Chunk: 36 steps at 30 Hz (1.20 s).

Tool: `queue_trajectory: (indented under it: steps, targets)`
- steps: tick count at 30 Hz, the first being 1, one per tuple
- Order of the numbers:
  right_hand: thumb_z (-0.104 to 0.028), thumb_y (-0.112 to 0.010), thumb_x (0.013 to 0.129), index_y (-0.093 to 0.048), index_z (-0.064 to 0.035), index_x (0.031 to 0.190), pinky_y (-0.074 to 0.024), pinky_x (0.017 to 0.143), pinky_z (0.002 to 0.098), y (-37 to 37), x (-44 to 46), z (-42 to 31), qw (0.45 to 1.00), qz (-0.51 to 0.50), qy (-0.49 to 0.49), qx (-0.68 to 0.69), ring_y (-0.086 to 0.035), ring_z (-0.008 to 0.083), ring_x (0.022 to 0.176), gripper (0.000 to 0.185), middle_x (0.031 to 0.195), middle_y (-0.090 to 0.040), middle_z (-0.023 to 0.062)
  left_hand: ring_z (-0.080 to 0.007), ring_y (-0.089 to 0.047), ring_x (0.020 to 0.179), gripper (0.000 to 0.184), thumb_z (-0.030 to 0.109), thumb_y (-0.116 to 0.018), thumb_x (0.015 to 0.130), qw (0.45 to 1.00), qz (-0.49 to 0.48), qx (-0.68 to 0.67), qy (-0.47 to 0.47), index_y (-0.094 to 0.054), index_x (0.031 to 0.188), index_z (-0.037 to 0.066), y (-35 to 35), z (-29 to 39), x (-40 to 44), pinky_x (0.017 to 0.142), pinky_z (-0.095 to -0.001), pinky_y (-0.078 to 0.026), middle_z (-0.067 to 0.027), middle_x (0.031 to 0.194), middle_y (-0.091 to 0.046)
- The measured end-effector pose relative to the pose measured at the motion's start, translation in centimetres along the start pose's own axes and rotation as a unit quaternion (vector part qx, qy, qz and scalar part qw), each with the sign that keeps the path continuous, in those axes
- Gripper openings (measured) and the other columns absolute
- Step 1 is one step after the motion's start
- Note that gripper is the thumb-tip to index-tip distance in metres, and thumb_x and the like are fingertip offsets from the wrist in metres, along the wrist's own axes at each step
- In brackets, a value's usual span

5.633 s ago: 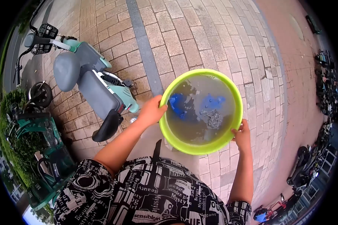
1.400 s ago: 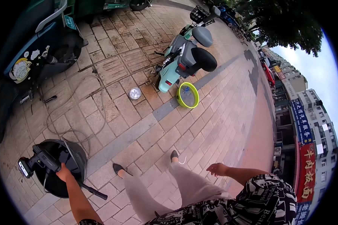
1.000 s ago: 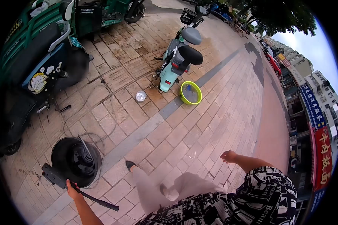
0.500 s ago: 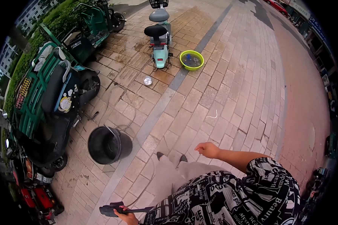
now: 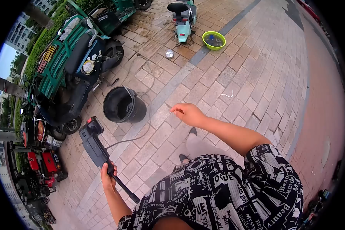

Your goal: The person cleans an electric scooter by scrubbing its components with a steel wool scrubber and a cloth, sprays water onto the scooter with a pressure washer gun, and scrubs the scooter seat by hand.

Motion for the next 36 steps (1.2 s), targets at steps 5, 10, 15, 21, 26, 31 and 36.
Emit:
queue_trajectory:
  steps: [5,10,15,21,26,31,36]
  targets:
    - [-0.017,-0.066,0.080,-0.048,-0.0109,0.129,-0.0462,0.087,0.0339,-3.6,-5.6,-8.2,0.982,0.032,0.144,-0.120,-0.056,0.0252,0.107,0.053,0.117,-0.056,0.0114,-0.0154,-0.054,0.050,0.045,0.026,-0.074,0.067,0.971,-0.168,0.168,0.037,-0.056,0.095,-0.004,-6.0,3.9,-8.6,0.041,-0.0236,-0.039,-0.0112,0.072,-0.061]
    - [-0.022,-0.072,0.074,-0.022,-0.0093,0.146,-0.0229,0.109,0.0444,-3.7,-11.5,-10.8,0.960,0.080,0.247,-0.107,-0.023,0.0345,0.138,0.089,0.150,-0.026,0.0134,-0.0091,-0.053,0.066,0.050,0.008,-0.079,0.061,0.879,-0.331,0.319,0.127,-0.058,0.106,0.000,-12.3,1.7,-15.9,0.060,-0.0235,-0.045,-0.0031,0.083,-0.061]
    - [-0.031,-0.066,0.076,-0.044,-0.0224,0.137,-0.0096,0.108,0.0512,0.4,-18.6,-9.5,0.938,0.041,0.208,-0.274,-0.036,0.0218,0.135,0.065,0.124,-0.060,0.0016,-0.0091,-0.055,0.080,0.053,0.010,-0.079,0.063,0.760,-0.476,0.424,0.128,-0.058,0.111,-0.001,-17.7,-0.8,-18.9,0.070,-0.0246,-0.048,-0.0011,0.093,-0.061]
    - [-0.026,-0.065,0.078,-0.051,-0.0139,0.131,-0.0489,0.073,0.0347,4.9,-24.0,-6.6,0.944,-0.156,0.285,-0.062,-0.063,0.0318,0.082,0.056,0.096,-0.067,0.0127,-0.0084,-0.056,0.084,0.051,0.011,-0.080,0.066,0.625,-0.572,0.515,0.134,-0.059,0.111,-0.001,-29.7,-1.8,-19.1,0.075,-0.0250,-0.048,-0.0026,0.091,-0.064]
    - [-0.023,-0.071,0.076,-0.061,-0.0092,0.111,-0.0498,0.072,0.0359,13.7,-27.6,0.0,0.980,-0.105,0.172,-0.003,-0.062,0.0279,0.074,0.039,0.087,-0.066,0.0109,-0.0109,-0.057,0.090,0.052,0.017,-0.084,0.065,0.605,-0.634,0.482,-0.028,-0.063,0.110,0.002,-43.5,-2.3,-16.8,0.082,-0.0274,-0.045,-0.0032,0.096,-0.064]
    - [-0.011,-0.073,0.073,-0.060,-0.0041,0.107,-0.0454,0.086,0.0348,23.1,-32.6,7.0,0.989,0.125,0.077,0.004,-0.058,0.0240,0.092,0.038,0.100,-0.062,0.0124,-0.0220,-0.051,0.105,0.046,0.018,-0.077,0.072,0.659,-0.353,0.422,-0.512,-0.060,0.113,0.006,-55.9,-3.5,-15.5,0.085,-0.0310,-0.042,-0.0104,0.110,-0.054]
    - [-0.008,-0.072,0.073,-0.058,-0.0020,0.109,-0.0456,0.084,0.0342,30.4,-33.3,8.0,0.975,0.211,-0.013,0.063,-0.057,0.0226,0.092,0.039,0.101,-0.060,0.0099,-0.0255,-0.050,0.115,0.035,0.002,-0.049,0.086,0.822,-0.367,0.297,-0.318,-0.053,0.120,0.000,-60.4,-20.6,-14.7,0.095,-0.0341,-0.041,-0.0137,0.118,-0.055]
Point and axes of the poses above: each hand's wrist, its own x-axis towards the middle knuckle, its own y-axis out of the back of the hand, z = x × y, the point moved 8 cm from there along x, towards the middle knuckle
